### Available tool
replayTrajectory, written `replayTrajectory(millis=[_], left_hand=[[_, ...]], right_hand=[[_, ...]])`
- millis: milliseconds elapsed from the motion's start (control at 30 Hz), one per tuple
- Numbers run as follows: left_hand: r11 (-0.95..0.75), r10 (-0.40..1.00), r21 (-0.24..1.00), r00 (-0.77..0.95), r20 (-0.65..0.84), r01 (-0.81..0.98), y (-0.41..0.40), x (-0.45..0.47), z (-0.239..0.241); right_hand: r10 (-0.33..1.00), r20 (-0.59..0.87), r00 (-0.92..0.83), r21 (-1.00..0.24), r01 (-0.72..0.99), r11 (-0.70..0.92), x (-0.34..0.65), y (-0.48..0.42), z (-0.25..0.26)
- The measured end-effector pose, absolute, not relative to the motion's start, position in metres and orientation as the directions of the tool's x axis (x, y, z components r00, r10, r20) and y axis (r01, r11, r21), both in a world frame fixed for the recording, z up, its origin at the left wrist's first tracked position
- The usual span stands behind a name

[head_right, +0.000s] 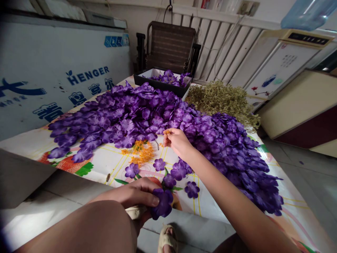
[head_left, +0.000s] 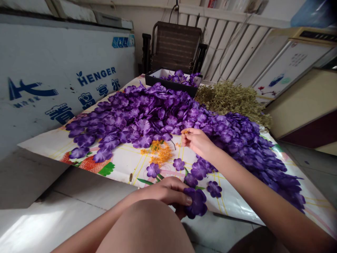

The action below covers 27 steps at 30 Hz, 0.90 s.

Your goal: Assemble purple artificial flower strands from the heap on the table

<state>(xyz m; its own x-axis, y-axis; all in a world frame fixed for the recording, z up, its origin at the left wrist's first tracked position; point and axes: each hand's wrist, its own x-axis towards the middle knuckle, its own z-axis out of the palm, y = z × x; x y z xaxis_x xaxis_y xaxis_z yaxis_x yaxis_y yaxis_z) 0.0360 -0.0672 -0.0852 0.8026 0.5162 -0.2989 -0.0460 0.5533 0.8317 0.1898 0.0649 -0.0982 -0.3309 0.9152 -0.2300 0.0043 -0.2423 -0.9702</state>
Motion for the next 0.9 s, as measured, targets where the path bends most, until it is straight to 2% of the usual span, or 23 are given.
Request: replayTrajectory(millis=[267, 667, 900], left_hand=[[0.551, 0.516, 0.833, 0.805, -0.293, -0.051, -0.067, 0.034, -0.088], [0.545, 0.512, 0.838, 0.802, -0.308, -0.027, -0.067, 0.034, -0.086], [0.538, 0.52, 0.843, 0.788, -0.329, -0.004, -0.068, 0.034, -0.077]], right_hand=[[0.927, -0.22, -0.304, -0.965, 0.21, -0.16, 0.187, 0.066, -0.099], [0.954, 0.036, -0.296, -0.896, 0.413, 0.162, 0.184, 0.067, -0.112], [0.95, 0.082, -0.3, -0.86, 0.46, 0.22, 0.183, 0.063, -0.11]])
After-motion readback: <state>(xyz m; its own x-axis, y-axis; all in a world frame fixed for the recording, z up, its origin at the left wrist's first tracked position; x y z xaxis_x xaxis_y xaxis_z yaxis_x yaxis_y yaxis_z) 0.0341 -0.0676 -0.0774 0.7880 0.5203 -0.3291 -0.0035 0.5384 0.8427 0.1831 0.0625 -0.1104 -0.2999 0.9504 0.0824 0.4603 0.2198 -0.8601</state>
